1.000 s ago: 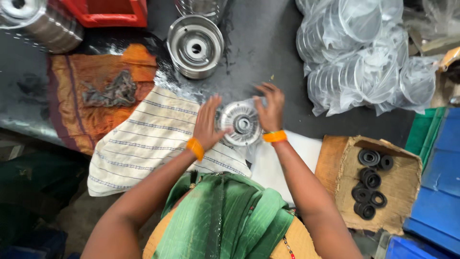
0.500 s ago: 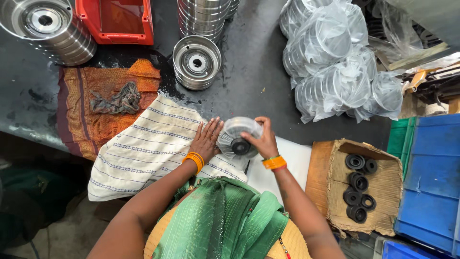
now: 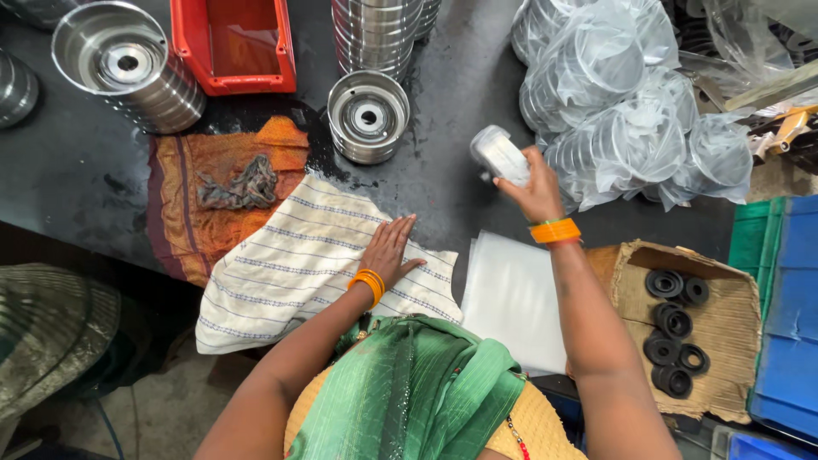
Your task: The person repeatedly picks up a metal cylindrical part, places it into a clear plastic bag, adds a black rubber ring, and sets the sealed bag aside. The process is repeated continuously with parts from a stack on the table.
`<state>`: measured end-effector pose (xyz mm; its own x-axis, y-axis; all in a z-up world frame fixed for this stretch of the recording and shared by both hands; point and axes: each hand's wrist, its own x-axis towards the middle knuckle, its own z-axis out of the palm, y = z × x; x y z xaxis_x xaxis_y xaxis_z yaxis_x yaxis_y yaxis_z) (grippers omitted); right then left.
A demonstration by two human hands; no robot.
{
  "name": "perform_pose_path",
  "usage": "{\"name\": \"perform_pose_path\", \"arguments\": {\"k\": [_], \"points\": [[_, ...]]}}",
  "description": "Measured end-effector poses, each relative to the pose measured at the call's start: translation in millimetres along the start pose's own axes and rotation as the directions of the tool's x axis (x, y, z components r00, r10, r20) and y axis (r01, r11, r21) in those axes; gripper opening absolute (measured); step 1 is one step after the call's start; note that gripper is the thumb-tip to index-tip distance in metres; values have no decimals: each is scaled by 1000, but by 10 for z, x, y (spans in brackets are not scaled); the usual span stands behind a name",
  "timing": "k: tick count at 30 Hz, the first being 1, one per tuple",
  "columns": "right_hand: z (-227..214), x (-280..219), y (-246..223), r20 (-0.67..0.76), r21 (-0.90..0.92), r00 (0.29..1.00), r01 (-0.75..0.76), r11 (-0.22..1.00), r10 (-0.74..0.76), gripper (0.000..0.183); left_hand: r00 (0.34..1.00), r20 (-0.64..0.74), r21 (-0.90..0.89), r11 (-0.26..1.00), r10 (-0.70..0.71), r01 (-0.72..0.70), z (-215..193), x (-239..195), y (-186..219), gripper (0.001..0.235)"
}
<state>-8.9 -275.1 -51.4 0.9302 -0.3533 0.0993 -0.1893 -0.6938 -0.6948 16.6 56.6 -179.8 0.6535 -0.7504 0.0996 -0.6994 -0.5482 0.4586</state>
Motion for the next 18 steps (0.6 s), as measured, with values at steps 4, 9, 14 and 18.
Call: {"name": "perform_pose_path", "arguments": {"k": [4, 9, 14, 18], "points": [[254, 152, 419, -35, -569, 908, 326, 755, -418, 50, 1000, 7, 1, 1000, -4, 4, 25, 11, 25, 103], [455, 147, 773, 15, -681, 917, 302, 667, -400, 41, 999, 33, 28, 1000, -9, 8, -15, 33, -24, 100], [301, -72, 611, -22, -634, 891, 338, 696, -453, 55, 999, 51, 57, 998, -15, 12, 54, 9, 26, 95], [232, -743, 348, -223, -307, 954, 126, 943, -200, 47, 999, 39, 38, 999, -16, 15, 17, 6, -25, 92]]}}
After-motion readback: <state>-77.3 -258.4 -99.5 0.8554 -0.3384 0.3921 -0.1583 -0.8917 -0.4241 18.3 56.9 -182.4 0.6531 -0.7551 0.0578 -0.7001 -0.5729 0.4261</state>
